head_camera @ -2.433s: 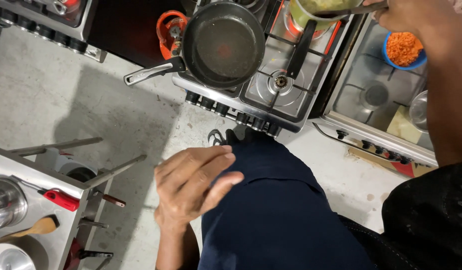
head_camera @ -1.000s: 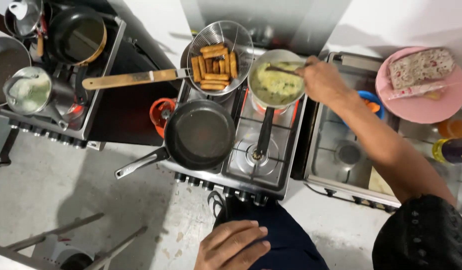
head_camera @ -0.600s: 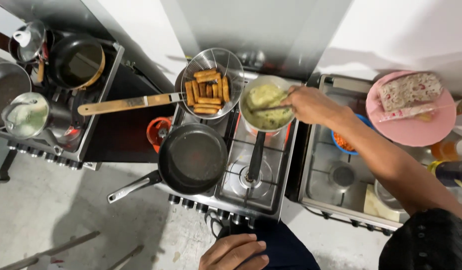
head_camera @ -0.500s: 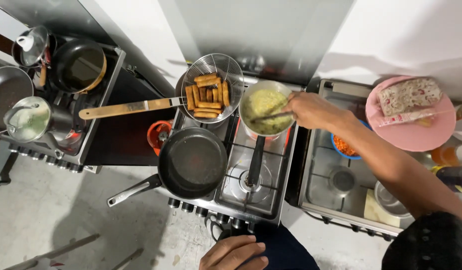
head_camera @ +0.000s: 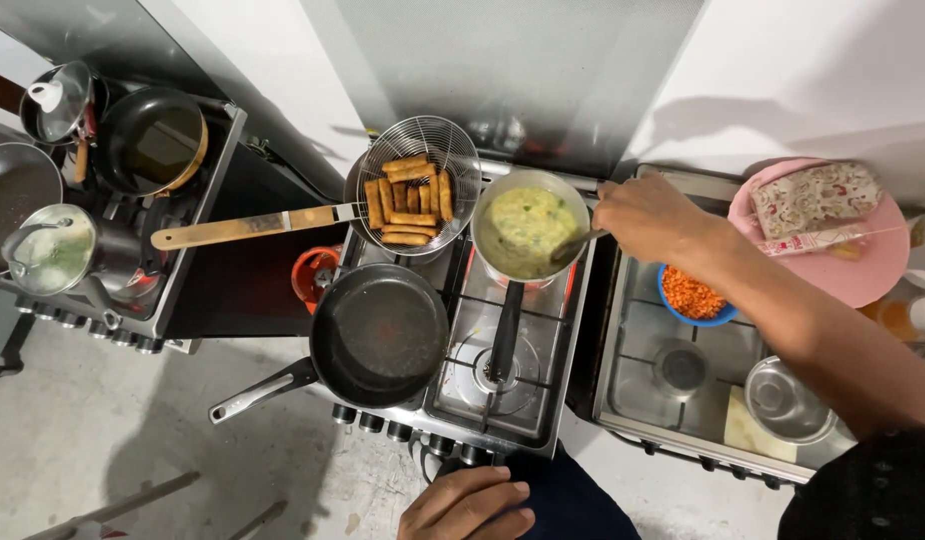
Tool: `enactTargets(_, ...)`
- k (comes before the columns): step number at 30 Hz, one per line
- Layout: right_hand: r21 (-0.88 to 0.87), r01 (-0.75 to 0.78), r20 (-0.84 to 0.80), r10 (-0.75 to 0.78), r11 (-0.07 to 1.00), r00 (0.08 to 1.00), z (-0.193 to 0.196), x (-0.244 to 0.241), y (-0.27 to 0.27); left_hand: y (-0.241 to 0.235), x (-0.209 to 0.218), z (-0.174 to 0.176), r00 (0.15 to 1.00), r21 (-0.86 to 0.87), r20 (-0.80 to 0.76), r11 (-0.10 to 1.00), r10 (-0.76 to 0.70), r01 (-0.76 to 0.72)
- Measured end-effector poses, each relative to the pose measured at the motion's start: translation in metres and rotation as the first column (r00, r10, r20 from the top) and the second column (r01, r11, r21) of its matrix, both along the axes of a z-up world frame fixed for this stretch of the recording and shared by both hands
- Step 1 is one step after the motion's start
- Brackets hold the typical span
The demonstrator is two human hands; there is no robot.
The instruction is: The person stirs a green mixture in a pot on a gas stove using a ladle. They then move to a sink and wash their hands under running water.
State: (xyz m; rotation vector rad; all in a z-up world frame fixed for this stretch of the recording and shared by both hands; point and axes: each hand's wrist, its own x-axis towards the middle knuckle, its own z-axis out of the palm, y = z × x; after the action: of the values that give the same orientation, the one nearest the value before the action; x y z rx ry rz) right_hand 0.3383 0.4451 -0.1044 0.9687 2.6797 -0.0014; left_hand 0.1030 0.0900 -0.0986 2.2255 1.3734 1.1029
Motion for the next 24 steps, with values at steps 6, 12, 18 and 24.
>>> enactTargets(6,0.240,-0.068,0.055,0.056,0.968,0.997,0.004,-0.011,-0.008,0.003,0.003,0.003,1.000,0.020,-0.022,1.000,-0.003,0.004)
enactTargets(12,0.387,-0.093,-0.038,0.116,0.917,0.993,-0.007,-0.020,-0.009,-0.001,0.005,0.002,0.998,0.031,-0.050,0.999,0.024,-0.023)
enactTargets(18,0.275,-0.067,-0.203,0.126,0.959,0.971,-0.030,-0.023,-0.003,-0.007,0.007,0.000,0.998,-0.055,-0.041,0.997,0.043,-0.045)
enactTargets(24,0.277,-0.078,-0.246,0.149,0.958,0.958,-0.037,-0.027,-0.009,-0.006,0.009,-0.015,0.993,0.006,-0.084,0.997,0.083,-0.083)
